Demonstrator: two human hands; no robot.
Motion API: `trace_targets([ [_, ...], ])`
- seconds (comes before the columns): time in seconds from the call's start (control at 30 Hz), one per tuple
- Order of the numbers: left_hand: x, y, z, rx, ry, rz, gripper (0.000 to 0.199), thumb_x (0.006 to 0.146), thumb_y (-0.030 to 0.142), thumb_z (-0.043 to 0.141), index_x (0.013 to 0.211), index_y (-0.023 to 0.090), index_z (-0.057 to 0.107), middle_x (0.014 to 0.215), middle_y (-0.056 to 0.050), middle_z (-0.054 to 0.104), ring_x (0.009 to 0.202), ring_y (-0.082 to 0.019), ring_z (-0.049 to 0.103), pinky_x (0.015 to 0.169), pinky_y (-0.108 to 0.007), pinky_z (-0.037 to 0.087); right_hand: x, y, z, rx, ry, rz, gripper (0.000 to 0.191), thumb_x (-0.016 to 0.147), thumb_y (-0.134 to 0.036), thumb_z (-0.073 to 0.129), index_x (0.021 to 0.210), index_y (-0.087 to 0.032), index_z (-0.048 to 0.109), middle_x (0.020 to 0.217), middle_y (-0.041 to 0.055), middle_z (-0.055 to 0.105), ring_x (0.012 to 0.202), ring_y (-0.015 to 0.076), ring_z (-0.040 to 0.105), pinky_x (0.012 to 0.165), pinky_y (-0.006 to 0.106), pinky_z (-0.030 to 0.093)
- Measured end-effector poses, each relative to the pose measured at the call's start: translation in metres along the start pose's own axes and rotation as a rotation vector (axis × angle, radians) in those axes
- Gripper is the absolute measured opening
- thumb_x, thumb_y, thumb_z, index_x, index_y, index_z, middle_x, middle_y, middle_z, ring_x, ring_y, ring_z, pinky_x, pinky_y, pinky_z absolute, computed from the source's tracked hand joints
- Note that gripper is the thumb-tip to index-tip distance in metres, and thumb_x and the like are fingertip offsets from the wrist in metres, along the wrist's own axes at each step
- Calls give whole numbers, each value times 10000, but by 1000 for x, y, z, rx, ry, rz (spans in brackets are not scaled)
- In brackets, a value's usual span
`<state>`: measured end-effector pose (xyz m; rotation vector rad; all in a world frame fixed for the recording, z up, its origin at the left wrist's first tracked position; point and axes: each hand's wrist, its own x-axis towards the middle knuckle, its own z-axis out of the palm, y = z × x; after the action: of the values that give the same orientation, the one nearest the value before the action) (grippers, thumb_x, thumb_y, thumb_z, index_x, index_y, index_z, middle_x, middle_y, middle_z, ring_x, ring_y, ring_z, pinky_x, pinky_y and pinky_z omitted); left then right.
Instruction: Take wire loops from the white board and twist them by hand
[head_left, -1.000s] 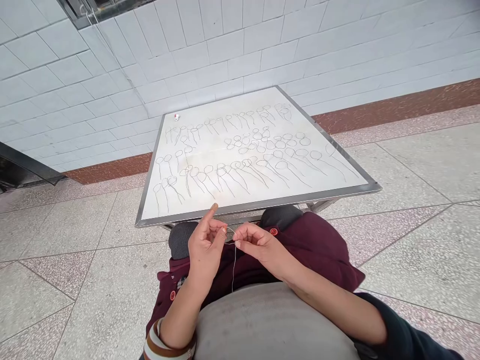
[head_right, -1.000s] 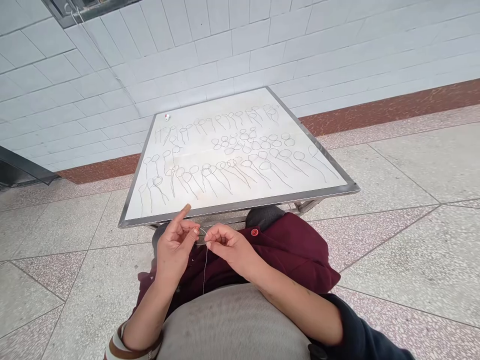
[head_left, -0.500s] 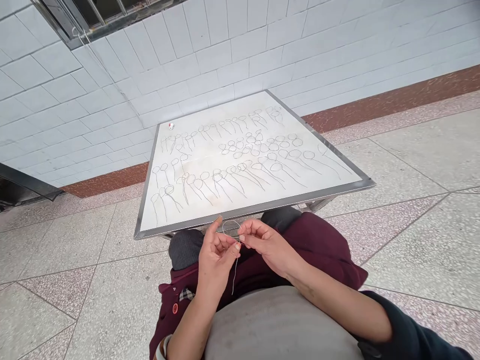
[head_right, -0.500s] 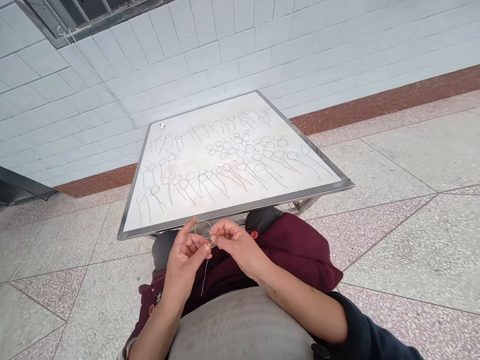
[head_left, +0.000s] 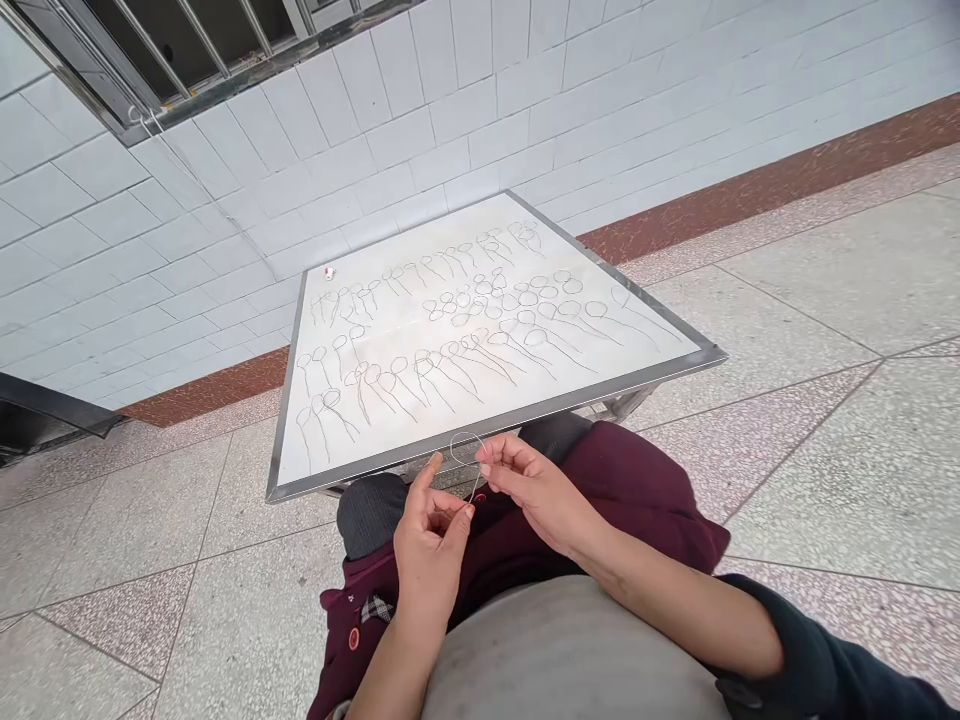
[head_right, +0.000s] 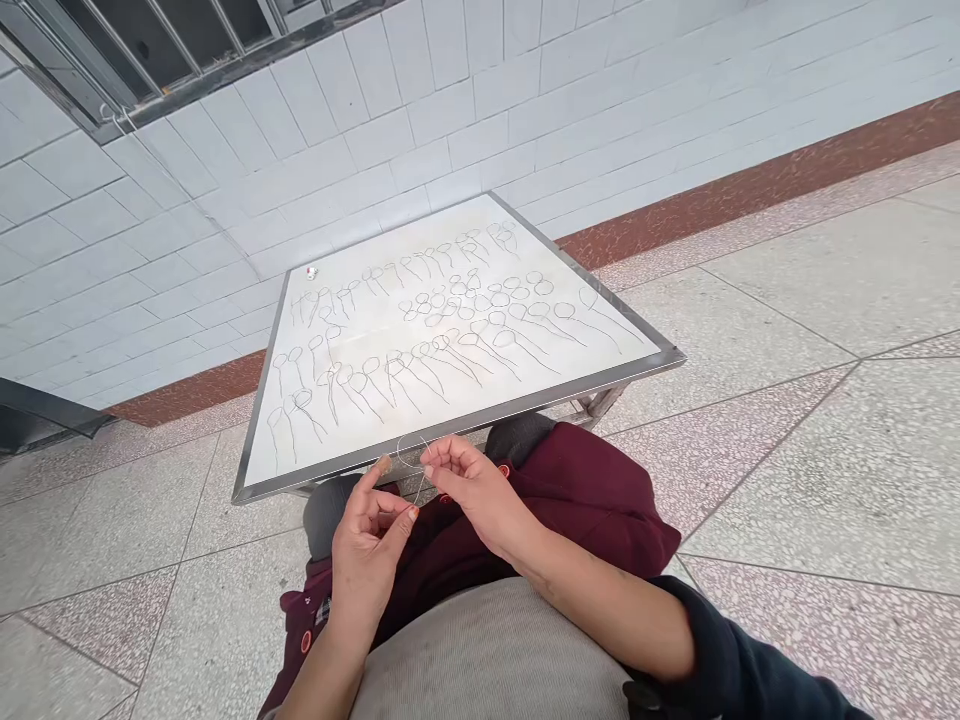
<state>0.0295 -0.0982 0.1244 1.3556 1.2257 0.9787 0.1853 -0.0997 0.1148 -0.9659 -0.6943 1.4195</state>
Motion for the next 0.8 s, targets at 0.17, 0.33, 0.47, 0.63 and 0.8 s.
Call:
trace_targets([
  [0.17, 1, 0, -1, -95, 25, -4, 619, 803, 257, 708, 1375, 254, 472, 747, 37, 621, 711, -113, 548, 721, -227, 426, -4, 0, 1, 13, -72, -1, 325, 768, -422, 734, 1009, -254, 596, 871, -13, 525, 711, 120, 444, 686, 272, 404],
  [0.33, 6, -1, 0, -426, 31, -123, 654, 761, 225, 761, 1350, 231, 476, 707, 61, 589, 616, -63, 477, 660, -192, 392, -6, 9, 2, -94, -122, 16, 254, 808, -445, 700, 923, -234, 618, 783, -27, 511, 690, 119, 440, 679, 275, 393],
  [0.47, 8, -5, 4, -580, -14, -231, 682, 727, 191, 790, 1337, 206, 485, 649, 70, 577, 591, -56, 484, 650, -192, 391, -3, 17, 6, -154, -116, 19, 249, 794, -459, 704, 868, -227, 655, 774, -21, 548, 683, 126, 451, 673, 281, 400],
  [0.63, 8, -11, 10, -687, -37, -329, 682, 714, 199, 807, 1323, 198, 500, 663, 55, 579, 603, -64, 512, 614, -199, 394, 4, 19, 8, -190, -142, 20, 248, 793, -452, 697, 789, -218, 617, 732, -26, 533, 659, 127, 466, 647, 276, 407],
  [0.8, 20, -29, 3, -637, -22, -304, 564, 755, 331, 772, 1266, 204, 569, 860, -23, 612, 825, -127, 584, 688, -231, 441, 36, 6, 12, -380, -159, -40, 220, 836, -430, 609, 791, -219, 567, 720, -36, 508, 637, 120, 452, 615, 263, 386],
])
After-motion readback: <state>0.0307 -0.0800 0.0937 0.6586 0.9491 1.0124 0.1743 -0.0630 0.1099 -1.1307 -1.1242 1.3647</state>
